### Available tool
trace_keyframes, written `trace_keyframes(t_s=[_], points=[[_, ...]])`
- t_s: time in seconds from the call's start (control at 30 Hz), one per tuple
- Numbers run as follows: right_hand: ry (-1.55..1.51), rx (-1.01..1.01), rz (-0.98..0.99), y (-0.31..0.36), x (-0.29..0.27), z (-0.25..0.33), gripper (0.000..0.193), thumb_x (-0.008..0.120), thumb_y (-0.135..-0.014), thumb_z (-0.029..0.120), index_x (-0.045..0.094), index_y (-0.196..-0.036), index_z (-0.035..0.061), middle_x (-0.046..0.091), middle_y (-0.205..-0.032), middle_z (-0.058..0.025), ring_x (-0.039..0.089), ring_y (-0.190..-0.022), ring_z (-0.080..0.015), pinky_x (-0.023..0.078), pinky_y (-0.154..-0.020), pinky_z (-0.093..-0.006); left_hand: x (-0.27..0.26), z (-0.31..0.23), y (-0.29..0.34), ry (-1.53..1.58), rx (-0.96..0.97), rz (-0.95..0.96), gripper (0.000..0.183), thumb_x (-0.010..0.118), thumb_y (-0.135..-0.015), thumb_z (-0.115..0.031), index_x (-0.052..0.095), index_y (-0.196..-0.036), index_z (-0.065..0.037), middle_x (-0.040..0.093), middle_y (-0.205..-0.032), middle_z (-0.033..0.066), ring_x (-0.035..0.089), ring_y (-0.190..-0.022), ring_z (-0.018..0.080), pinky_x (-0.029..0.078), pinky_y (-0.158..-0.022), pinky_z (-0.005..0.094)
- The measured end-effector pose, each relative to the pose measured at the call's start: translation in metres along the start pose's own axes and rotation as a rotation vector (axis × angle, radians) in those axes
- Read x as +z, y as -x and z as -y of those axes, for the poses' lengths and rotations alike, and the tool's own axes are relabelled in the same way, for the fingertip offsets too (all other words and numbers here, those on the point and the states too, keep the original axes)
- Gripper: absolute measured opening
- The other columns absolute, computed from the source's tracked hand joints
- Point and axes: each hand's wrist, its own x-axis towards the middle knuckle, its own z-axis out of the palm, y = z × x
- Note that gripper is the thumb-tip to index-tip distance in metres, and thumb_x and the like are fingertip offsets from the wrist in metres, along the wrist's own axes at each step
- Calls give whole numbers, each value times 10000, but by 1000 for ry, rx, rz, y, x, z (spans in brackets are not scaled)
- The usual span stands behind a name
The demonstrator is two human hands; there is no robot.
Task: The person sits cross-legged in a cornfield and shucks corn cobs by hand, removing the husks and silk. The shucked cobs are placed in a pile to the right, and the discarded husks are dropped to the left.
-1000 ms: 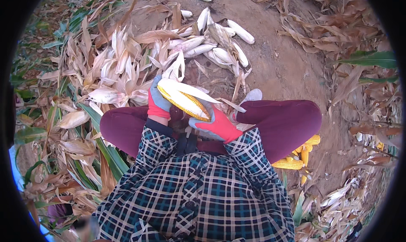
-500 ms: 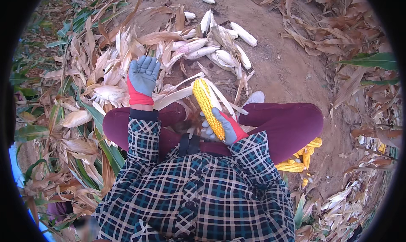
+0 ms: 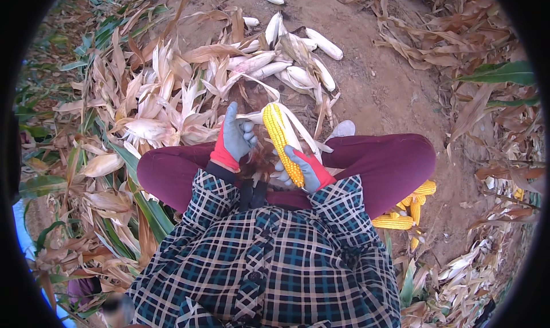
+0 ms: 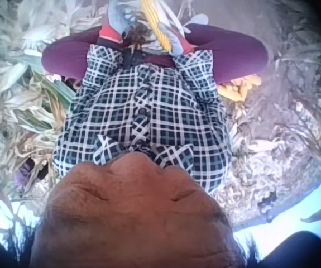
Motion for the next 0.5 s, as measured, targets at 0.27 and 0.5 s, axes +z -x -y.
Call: trace_keyframes(t_s=[0.27, 0.5], points=[[33, 67, 244, 2, 16, -4, 537, 594, -929, 489, 550, -1246, 58, 639, -837, -47, 608, -616, -120, 491, -540, -233, -32, -63, -49, 194, 240, 217, 334, 515, -989, -346, 590, -1043, -25, 506, -634, 0, 504, -554, 156, 479, -579, 318], [-214, -51, 43, -20, -9, -1, 561, 565, -935, 519, 588, -1196, 23, 652, -844, -58, 597, -596, -130, 502, -532, -243, -25, -7, -23, 273, 172, 224, 357, 514, -984, -356, 613, -1071, -24, 694, -1048, 155, 691, -938, 283, 572, -843, 425]])
